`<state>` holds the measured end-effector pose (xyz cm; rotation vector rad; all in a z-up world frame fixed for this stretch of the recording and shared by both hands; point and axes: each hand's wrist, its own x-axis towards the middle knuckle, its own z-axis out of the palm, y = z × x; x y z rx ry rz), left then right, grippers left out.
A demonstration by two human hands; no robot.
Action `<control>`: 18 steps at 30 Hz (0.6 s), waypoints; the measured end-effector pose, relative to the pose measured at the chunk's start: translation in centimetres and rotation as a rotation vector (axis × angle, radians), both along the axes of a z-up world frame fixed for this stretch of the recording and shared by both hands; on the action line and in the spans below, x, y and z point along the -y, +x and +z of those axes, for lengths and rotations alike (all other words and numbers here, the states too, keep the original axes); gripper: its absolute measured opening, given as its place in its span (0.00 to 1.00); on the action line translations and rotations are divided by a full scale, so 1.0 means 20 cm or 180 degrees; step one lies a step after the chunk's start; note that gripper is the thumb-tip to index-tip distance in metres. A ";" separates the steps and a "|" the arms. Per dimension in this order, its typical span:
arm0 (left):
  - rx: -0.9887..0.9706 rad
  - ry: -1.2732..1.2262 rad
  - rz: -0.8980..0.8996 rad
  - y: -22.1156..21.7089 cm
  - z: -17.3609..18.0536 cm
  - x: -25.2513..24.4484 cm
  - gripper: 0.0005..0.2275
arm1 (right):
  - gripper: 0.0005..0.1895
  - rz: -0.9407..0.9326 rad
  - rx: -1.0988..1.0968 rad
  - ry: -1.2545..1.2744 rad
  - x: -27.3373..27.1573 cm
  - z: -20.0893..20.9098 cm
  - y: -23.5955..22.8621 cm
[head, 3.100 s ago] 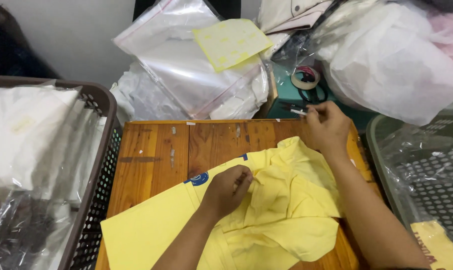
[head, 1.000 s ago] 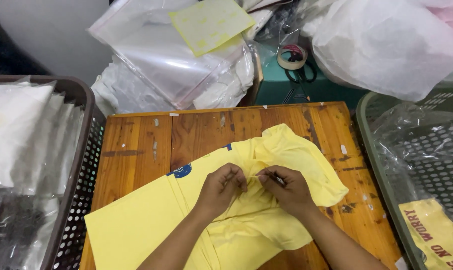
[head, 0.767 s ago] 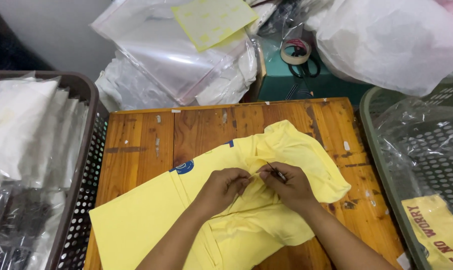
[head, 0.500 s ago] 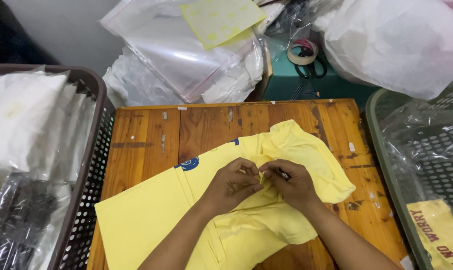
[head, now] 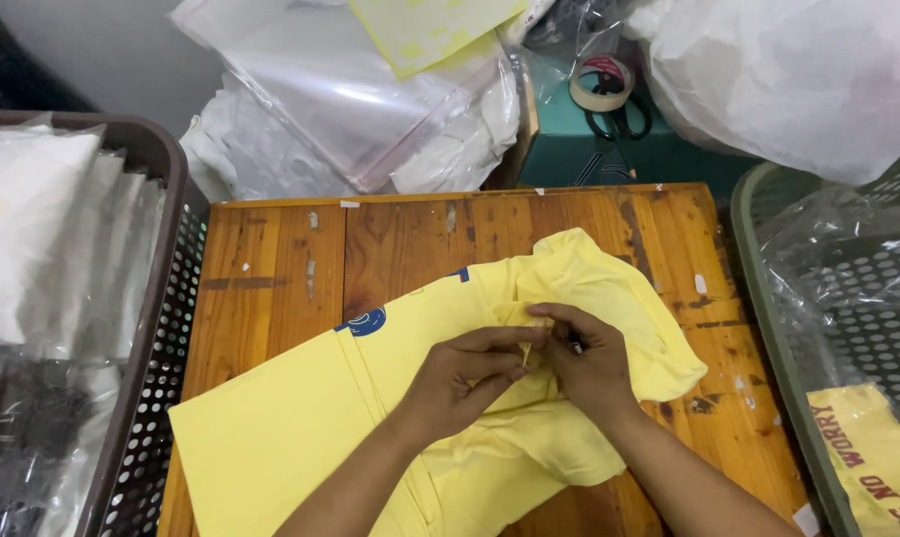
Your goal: The person uses a small blade to cut a tag and a small piece of fabric from a yellow t-shirt laid on a wooden table. The person then folds the shirt and continues to cut another small section of fabric near the collar area.
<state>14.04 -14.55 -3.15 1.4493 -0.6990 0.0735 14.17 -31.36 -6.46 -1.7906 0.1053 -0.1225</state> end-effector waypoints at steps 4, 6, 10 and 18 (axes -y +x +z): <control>0.0035 -0.0066 0.0064 0.02 -0.01 -0.01 0.05 | 0.15 -0.0007 0.0022 -0.0110 0.01 0.02 0.00; 0.0194 -0.0182 0.0173 0.02 -0.04 -0.02 0.04 | 0.22 0.0426 0.0412 0.0511 0.03 0.02 0.00; 0.0311 -0.0271 0.0341 0.02 -0.03 -0.02 0.04 | 0.34 0.0434 0.0873 0.0110 0.07 0.04 0.01; 0.0489 -0.0280 0.0627 0.02 -0.02 -0.02 0.01 | 0.17 0.0517 0.2425 -0.2705 0.10 0.07 0.04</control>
